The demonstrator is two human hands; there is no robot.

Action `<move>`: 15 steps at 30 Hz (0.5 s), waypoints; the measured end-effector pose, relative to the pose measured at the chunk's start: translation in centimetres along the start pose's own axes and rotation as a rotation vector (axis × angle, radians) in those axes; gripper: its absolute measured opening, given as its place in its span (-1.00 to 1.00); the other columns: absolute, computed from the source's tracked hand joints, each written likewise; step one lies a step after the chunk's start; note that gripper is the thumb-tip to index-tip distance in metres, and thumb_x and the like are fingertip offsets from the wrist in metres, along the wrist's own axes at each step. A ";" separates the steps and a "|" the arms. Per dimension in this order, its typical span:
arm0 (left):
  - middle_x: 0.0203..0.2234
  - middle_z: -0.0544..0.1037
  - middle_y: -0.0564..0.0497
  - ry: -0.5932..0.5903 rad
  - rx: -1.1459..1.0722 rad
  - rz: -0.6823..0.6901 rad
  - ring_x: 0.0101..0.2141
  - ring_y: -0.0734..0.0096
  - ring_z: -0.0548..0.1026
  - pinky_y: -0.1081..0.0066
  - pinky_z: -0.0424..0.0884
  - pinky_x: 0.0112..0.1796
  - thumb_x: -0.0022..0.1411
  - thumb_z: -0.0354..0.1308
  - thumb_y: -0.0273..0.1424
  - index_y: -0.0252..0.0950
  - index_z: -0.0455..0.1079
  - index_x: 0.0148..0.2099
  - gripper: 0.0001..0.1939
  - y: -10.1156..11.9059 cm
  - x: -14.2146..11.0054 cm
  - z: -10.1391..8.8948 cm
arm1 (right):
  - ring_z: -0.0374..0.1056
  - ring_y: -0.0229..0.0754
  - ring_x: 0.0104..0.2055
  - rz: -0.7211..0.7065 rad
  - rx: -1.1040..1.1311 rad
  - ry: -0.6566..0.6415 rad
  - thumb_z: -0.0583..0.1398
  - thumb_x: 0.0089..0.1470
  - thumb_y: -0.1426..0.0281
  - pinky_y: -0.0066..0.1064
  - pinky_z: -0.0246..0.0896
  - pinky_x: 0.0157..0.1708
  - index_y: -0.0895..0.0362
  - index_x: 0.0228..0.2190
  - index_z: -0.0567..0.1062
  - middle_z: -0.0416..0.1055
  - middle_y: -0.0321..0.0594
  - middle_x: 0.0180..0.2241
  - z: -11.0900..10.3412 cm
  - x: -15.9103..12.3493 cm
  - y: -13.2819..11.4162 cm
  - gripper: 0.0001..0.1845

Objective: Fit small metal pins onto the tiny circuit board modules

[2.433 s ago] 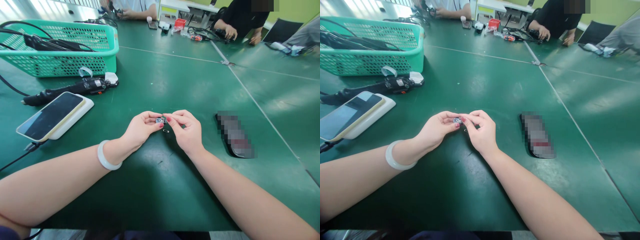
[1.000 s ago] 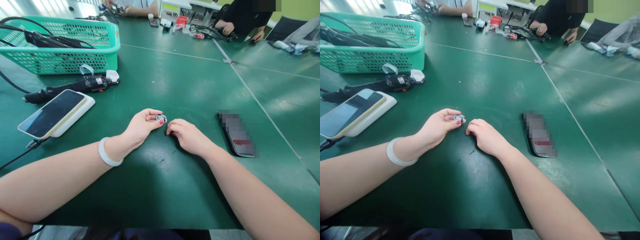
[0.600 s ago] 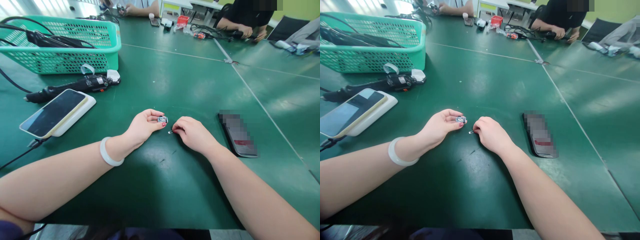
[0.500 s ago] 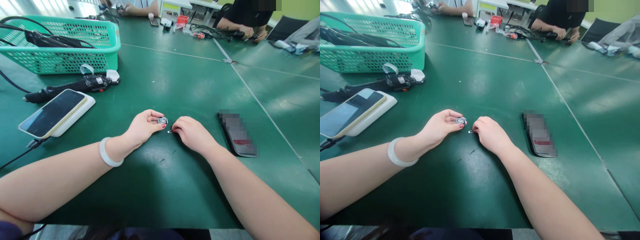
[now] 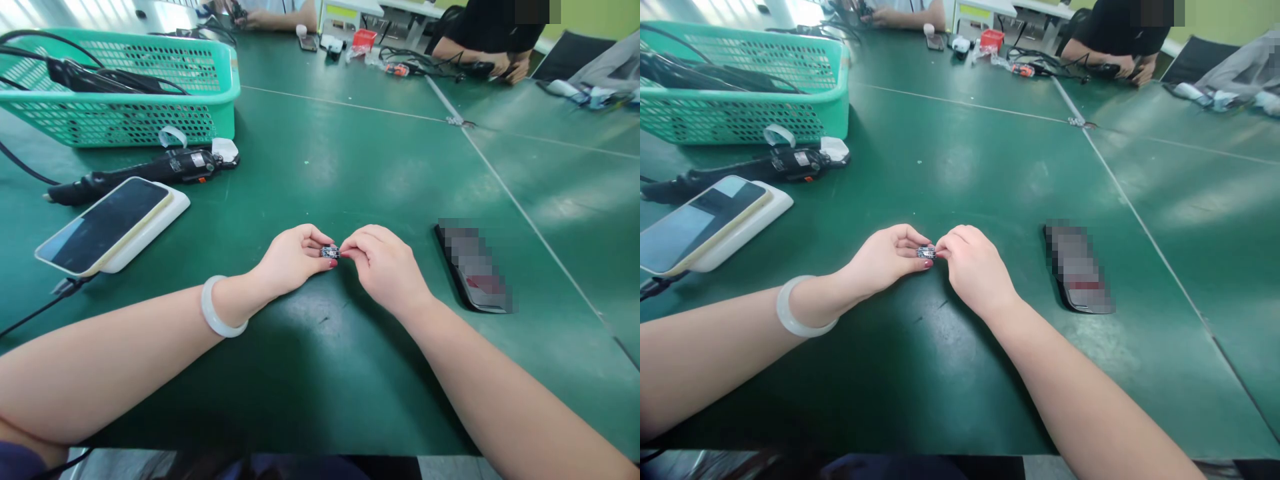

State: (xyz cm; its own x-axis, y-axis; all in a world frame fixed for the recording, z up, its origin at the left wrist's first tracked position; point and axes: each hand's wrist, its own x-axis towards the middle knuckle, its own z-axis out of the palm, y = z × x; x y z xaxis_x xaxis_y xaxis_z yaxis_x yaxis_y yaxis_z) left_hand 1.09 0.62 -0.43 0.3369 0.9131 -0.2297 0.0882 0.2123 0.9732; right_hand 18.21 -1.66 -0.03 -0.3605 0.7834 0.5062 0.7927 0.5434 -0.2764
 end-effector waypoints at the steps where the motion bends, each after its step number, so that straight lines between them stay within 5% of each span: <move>1: -0.39 0.60 -0.02 -0.004 0.014 0.000 -0.31 0.42 0.58 0.30 0.48 -0.14 -0.06 0.34 -0.56 -0.34 0.38 -0.28 -0.73 0.0 0.0 0.0 | 0.35 -0.19 -0.32 -0.003 0.003 -0.005 0.14 0.11 0.56 -0.36 0.30 -0.28 0.13 -0.47 0.47 0.46 -0.23 -0.42 0.1 0.0 0.0 -0.82; 15: -0.39 0.61 -0.03 -0.010 0.032 0.013 -0.30 0.38 0.59 0.27 0.48 -0.13 -0.05 0.33 -0.55 -0.33 0.38 -0.28 -0.75 -0.1 0.0 -0.1 | 0.34 -0.15 -0.29 0.009 0.018 -0.047 0.08 0.14 0.55 -0.29 0.32 -0.22 0.12 -0.45 0.48 0.47 -0.18 -0.40 0.4 0.1 -0.2 -0.78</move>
State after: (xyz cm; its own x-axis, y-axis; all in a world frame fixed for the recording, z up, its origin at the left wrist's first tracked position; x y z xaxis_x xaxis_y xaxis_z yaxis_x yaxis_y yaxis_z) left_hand 0.98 0.60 -0.51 0.3475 0.9122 -0.2172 0.1141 0.1888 0.9754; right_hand 17.86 -1.58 -0.31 -0.3762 0.8015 0.4648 0.7874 0.5409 -0.2956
